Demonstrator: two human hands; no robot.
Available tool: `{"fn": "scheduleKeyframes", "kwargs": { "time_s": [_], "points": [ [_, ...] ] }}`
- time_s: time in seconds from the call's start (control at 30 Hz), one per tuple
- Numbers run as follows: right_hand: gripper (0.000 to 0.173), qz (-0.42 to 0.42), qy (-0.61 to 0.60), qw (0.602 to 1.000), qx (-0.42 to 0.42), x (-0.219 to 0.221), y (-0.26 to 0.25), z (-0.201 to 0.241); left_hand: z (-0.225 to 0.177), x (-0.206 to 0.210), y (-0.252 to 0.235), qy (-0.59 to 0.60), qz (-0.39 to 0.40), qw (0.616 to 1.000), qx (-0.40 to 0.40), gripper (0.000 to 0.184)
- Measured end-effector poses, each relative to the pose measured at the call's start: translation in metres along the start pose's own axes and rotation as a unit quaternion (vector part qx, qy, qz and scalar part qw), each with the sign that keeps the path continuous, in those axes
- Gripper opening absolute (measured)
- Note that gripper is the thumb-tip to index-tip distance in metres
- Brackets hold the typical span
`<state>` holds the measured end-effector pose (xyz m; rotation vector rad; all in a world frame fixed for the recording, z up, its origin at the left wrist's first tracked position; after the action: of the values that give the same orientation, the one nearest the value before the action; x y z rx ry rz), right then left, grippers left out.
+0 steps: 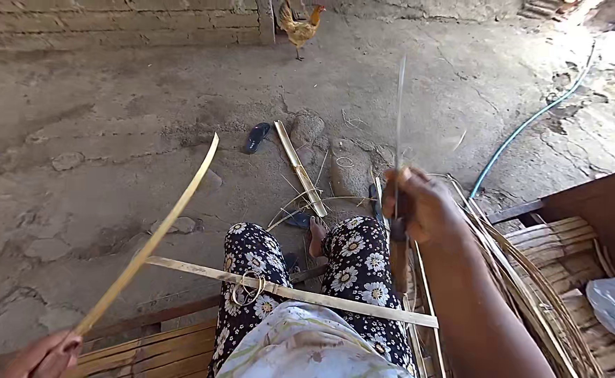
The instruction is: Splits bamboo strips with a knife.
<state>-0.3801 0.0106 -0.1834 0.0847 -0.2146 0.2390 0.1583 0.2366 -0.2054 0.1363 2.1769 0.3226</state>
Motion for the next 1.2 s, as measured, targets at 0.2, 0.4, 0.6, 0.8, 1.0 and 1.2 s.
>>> {"fn": "scheduleKeyframes", "kwargs": {
  "time_s": [0.2,0.4,0.6,0.8,1.0,1.2],
  "points": [
    [0.092,0.169,0.128,0.974,0.081,0.071,0.014,-0.044,-0.043,-0.018,-0.051,-0.001,-0.187,0.982,0.036,0.045],
    [0.051,0.257,0.341,0.884,-0.189,0.082,0.038,-0.034,-0.121,-0.061,-0.094,0.205,-0.359,0.872,0.261,0.026],
    [0.037,0.166,0.451,0.795,-0.37,0.092,0.054,-0.017,-0.2,-0.047,-0.135,0.386,-0.286,0.815,0.323,0.018],
    [0.042,0.139,0.485,0.783,-0.363,0.132,0.04,0.001,-0.242,-0.011,-0.138,0.365,-0.29,0.81,0.355,0.025],
    [0.052,0.187,0.47,0.815,-0.282,0.163,0.021,-0.005,-0.254,0.006,-0.122,0.334,-0.297,0.812,0.375,0.025],
    [0.053,0.201,0.467,0.815,-0.277,0.167,0.019,-0.015,-0.249,0.01,-0.118,0.349,-0.287,0.803,0.389,0.026]
  ]
}}
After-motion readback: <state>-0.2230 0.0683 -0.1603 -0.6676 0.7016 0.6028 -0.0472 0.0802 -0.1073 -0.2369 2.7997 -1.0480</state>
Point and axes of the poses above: each hand's wrist, its own y-axis away from the middle knuckle, its own x-axis out of the palm, z = x × y, the point moved 5 cm from there along -y, towards the middle knuckle, and after that the axes turned 13 degrees about z, right-handed, at the moved point
